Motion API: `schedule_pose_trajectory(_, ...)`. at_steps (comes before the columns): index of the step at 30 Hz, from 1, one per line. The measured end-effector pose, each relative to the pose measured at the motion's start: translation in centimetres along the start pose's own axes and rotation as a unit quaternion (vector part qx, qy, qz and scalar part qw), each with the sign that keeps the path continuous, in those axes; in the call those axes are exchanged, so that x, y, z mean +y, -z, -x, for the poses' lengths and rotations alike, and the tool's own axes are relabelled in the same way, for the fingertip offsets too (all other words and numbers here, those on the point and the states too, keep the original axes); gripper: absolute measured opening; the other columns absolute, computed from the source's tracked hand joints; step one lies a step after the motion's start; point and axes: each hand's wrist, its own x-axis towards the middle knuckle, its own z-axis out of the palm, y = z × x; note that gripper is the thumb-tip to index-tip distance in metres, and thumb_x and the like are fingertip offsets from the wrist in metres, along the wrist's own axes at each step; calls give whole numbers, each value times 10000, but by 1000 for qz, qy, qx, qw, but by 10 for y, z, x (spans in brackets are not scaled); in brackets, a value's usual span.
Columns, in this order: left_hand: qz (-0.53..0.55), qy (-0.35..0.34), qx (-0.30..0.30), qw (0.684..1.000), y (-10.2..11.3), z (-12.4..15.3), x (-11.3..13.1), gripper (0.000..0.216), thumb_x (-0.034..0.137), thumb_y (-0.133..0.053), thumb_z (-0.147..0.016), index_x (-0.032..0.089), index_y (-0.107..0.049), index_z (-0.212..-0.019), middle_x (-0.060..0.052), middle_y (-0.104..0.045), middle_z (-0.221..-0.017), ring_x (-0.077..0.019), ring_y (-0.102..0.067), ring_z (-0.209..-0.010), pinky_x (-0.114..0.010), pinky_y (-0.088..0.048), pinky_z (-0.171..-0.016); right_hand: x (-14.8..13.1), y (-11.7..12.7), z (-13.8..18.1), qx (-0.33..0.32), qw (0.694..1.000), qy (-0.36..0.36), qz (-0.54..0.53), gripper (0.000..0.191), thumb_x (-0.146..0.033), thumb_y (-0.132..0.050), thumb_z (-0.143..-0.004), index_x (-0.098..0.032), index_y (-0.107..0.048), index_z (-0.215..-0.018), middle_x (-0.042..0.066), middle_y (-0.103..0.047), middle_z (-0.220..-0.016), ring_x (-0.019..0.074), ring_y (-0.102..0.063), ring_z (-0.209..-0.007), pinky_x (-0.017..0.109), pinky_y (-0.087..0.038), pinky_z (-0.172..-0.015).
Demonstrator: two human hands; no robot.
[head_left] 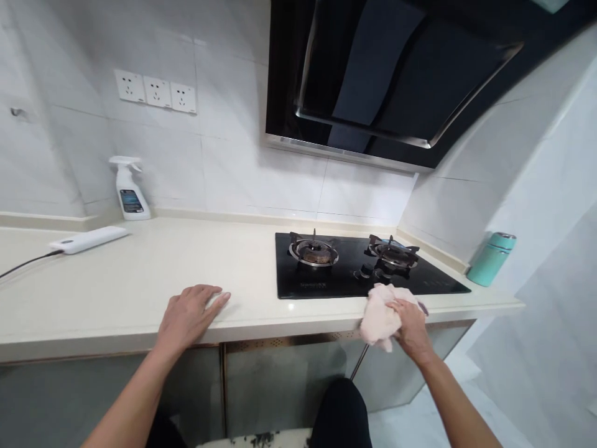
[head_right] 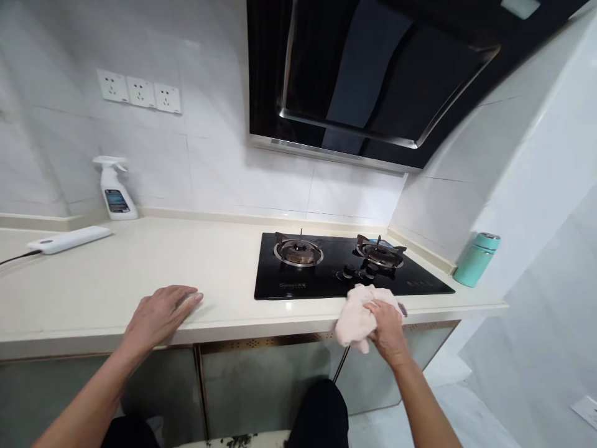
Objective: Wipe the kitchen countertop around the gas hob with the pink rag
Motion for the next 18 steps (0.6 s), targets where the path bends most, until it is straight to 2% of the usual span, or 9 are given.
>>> schedule_pose_trajectory(2,0,2,1,1000,-1,0,1,587,683,-385,-943,274,-753,-1149,-92,-736,-1296,-346,-613,-1263,-483,-443,-1026,22,10,0,-21,999,-25,11,419,-417,-585,-828,-223,-701,-1182,154,-652,-1247,357,-546,-1186,472,-421,-972)
schedule_pose_trajectory(4,-3,4,-2,1000,-2,-1,1,589,690,-387,-944,277,-757,-1144,-94,-734,-1297,-346,-609,-1263,-486,-437,-1028,27,12,1,-35,999,-30,15,422,-371,-563,-839,-225,-707,-1208,144,-653,-1254,345,-549,-1158,456,-425,-943)
schedule_pose_trajectory(6,-15,6,-2,1000,-4,-2,3,593,698,-391,-944,278,-761,-1139,-95,-734,-1292,-349,-610,-1250,-492,-432,-1029,19,8,4,-44,999,-25,16,445,-308,-549,-844,-236,-703,-1256,135,-634,-1302,333,-538,-1144,449,-420,-929)
schedule_pose_trajectory(8,-31,8,6,999,-5,-2,6,592,703,-398,-939,278,-765,-1128,-95,-738,-1277,-350,-617,-1229,-487,-434,-1029,-2,1,7,-48,999,-16,20,488,-249,-556,-830,-250,-691,-1299,128,-609,-1344,330,-521,-1139,447,-414,-922)
schedule_pose_trajectory(11,-37,13,18,999,-4,-1,11,599,699,-387,-946,270,-766,-1125,-95,-745,-1260,-345,-620,-1223,-471,-436,-1033,-55,-11,6,-41,998,25,29,580,-176,-612,-766,-256,-672,-1338,132,-584,-1363,339,-493,-1149,445,-403,-914)
schedule_pose_trajectory(14,-26,17,22,999,-2,1,15,621,702,-364,-952,264,-773,-1114,-94,-752,-1241,-347,-623,-1221,-469,-446,-1028,-125,-28,-5,-21,996,90,8,641,-119,-657,-694,-281,-680,-1314,121,-592,-1330,341,-482,-1138,434,-386,-892)
schedule_pose_trajectory(18,-7,16,30,999,1,1,15,605,695,-369,-942,269,-782,-1065,-79,-766,-1215,-341,-645,-1197,-450,-462,-1012,-222,-52,-23,7,985,156,-77,559,-123,-671,-731,-325,-686,-1252,77,-632,-1235,289,-503,-1020,404,-372,-834)
